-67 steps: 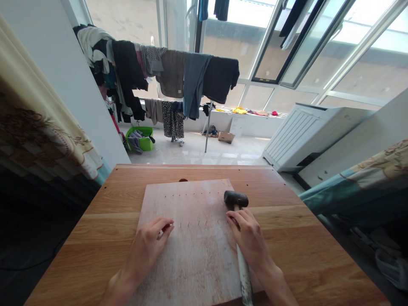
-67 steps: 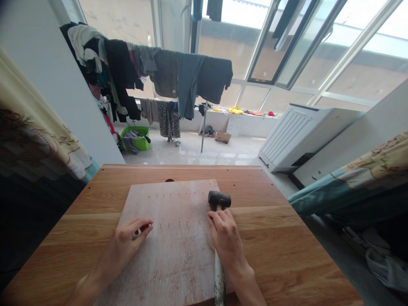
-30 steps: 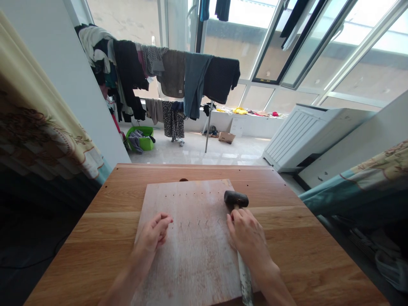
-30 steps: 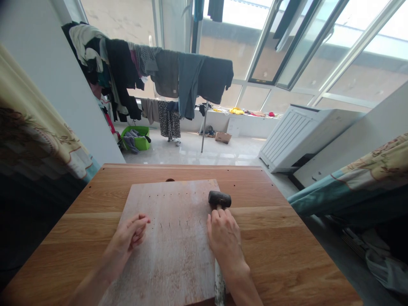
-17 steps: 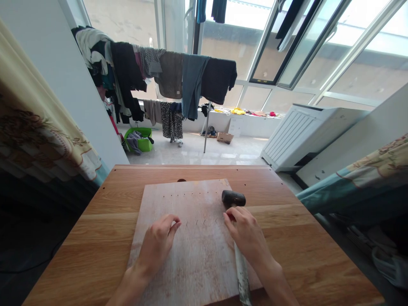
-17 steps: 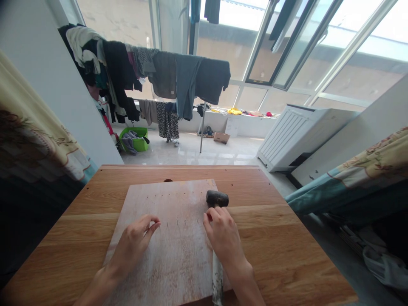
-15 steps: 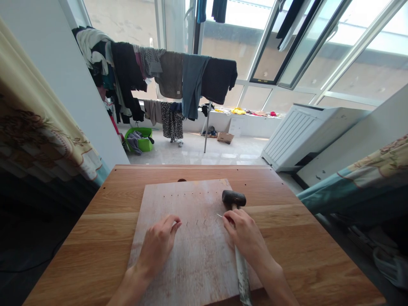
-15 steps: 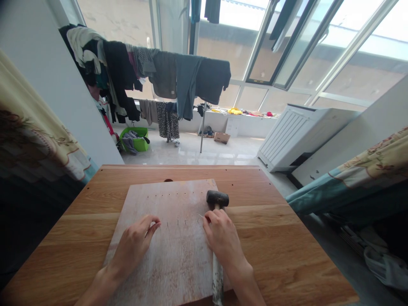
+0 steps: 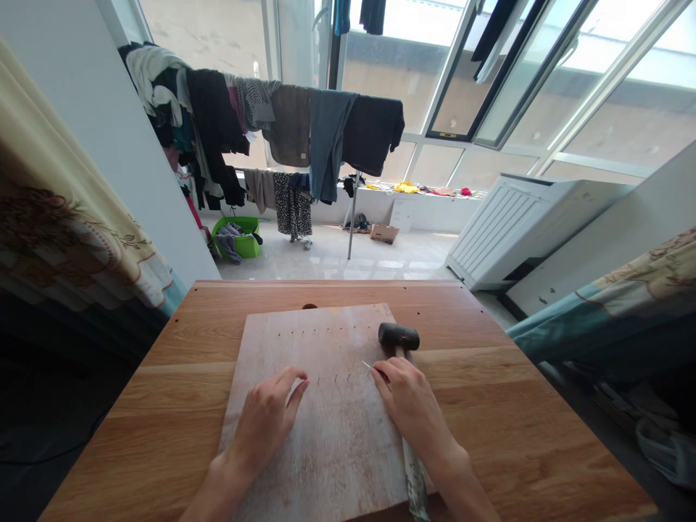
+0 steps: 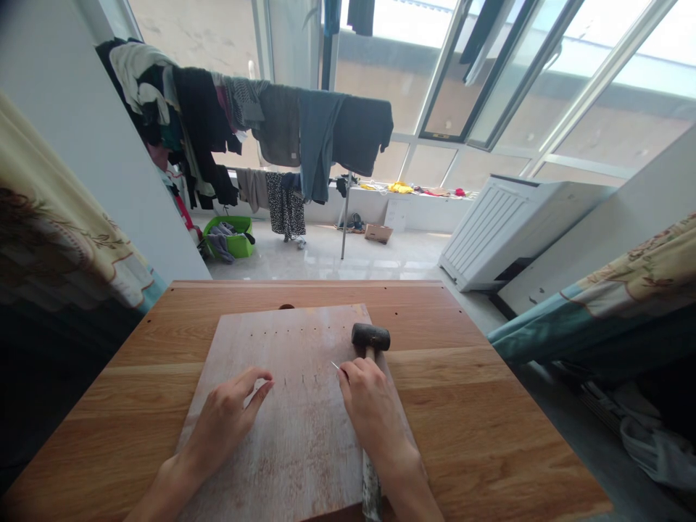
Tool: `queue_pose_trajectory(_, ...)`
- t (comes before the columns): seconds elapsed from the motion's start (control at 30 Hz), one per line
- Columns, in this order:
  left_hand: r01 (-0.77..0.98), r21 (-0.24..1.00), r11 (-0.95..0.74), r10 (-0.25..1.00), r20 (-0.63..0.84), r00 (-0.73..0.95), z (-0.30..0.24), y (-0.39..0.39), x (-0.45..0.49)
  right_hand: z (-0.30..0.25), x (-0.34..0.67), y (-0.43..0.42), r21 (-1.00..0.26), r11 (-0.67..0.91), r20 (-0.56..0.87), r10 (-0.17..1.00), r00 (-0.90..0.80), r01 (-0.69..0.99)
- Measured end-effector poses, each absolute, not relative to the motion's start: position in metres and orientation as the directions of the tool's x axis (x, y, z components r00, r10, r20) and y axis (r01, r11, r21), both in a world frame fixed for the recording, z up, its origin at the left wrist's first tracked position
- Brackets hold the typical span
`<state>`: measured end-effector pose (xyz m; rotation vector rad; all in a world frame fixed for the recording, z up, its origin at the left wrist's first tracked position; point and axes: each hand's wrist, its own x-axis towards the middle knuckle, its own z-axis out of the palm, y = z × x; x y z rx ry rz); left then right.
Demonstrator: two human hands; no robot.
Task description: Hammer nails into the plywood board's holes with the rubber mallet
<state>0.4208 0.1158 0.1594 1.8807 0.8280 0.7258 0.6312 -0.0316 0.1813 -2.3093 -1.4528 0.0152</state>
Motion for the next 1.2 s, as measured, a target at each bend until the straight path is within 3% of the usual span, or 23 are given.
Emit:
queue_pose_trajectory(0.2,0.341,0.832,-0.437,0.8,0.186,0.57,0.157,0.113,0.424,0.184,0.629,-0.029,-0.357,-0.356,0.205,0.872,0.444,0.864)
queue_pose_trajectory(0.53,0.306,0.919,-0.248,0.884,0.085,0.46,0.16,0.105,0.431,0.184,0.632,-0.028,-0.403,-0.252,0.223,0.905,0.362,0.88)
queue_pose_trajectory(0.7,0.336,0.906,-0.259,0.904,0.105,0.414,0.156,0.1,0.431,0.179,0.642,-0.032,-0.476,-0.154,0.268,0.912,0.309,0.866)
queue_pose_trajectory(0.9,0.254,0.943,-0.213,0.9,0.088,0.427,0.166,0.098,0.433,0.214,0.661,-0.026,-0.575,-0.102,0.389,0.839,0.381,0.812)
queue_pose_trajectory(1.03,0.042,0.997,-0.068,0.91,0.045,0.411,0.201,0.104,0.442,0.233,0.659,-0.019,-0.626,-0.095,0.387,0.824,0.415,0.774)
queue_pose_trajectory(1.1,-0.124,0.985,0.122,0.886,-0.052,0.46,0.214,0.108,0.446,0.232,0.648,-0.019,-0.652,-0.073,0.371,0.837,0.402,0.754)
queue_pose_trajectory(1.2,-0.377,0.743,0.553,0.766,-0.275,0.581,0.217,0.109,0.447,0.223,0.626,-0.024,-0.694,-0.054,0.378,0.822,0.427,0.718)
